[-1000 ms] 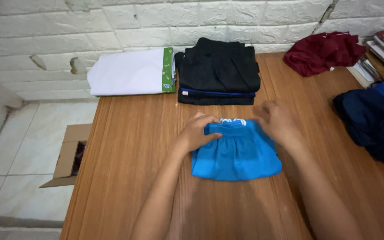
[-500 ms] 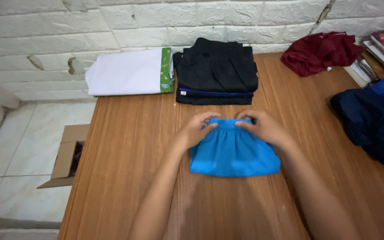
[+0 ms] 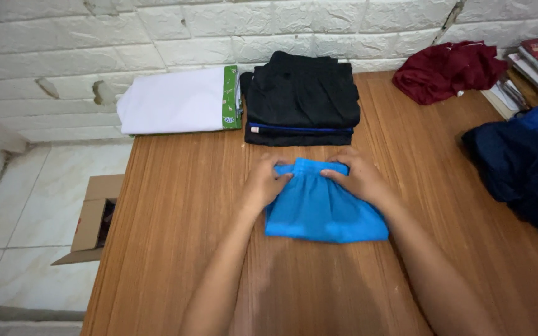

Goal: The person folds a pair of black shorts and a pair of blue shorts on a wooden table, smoothing and aligning each item before stacking them. The hands handle the garments one at a time, turning them over and pressing them flat.

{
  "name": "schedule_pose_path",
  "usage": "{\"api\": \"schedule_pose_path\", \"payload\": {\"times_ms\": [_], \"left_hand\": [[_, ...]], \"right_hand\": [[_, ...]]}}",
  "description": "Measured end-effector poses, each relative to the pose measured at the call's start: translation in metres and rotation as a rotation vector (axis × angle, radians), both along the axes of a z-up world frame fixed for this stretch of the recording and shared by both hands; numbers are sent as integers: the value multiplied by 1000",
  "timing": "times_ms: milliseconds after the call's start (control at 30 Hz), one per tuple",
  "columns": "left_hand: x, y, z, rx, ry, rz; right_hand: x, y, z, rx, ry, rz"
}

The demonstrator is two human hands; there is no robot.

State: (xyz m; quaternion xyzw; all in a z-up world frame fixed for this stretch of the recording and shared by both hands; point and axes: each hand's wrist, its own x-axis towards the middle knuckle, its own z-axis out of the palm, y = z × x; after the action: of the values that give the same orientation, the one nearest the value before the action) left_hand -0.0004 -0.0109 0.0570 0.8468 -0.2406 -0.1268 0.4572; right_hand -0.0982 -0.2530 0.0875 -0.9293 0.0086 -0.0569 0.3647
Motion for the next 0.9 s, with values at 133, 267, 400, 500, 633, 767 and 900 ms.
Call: {"api": "schedule_pose_path", "payload": {"times_ms": [133,267,400,500,633,767,900], "left_hand": [[-16,2,28,317,-69,290],[-37,-3,59,541,5,194],[-48,-17,48,436,-99,62],[-44,-12,46,268,-71,71],[-17,-28,9,-109,65,158],[46,-23,59,-78,16,254],[114,-38,108,-195,-25,248]], "right_hand": [[-9,-4,35,-5,117,-141],[-19,-21,43,-285,449,-223],[-9,-23,11,-70,376,-101],[-13,-16,19,50,350,-161],[-8,-19,14,363,154,-304],[26,-23,58,482,-7,-391],[97,-48,82,460,-164,-408]]}}
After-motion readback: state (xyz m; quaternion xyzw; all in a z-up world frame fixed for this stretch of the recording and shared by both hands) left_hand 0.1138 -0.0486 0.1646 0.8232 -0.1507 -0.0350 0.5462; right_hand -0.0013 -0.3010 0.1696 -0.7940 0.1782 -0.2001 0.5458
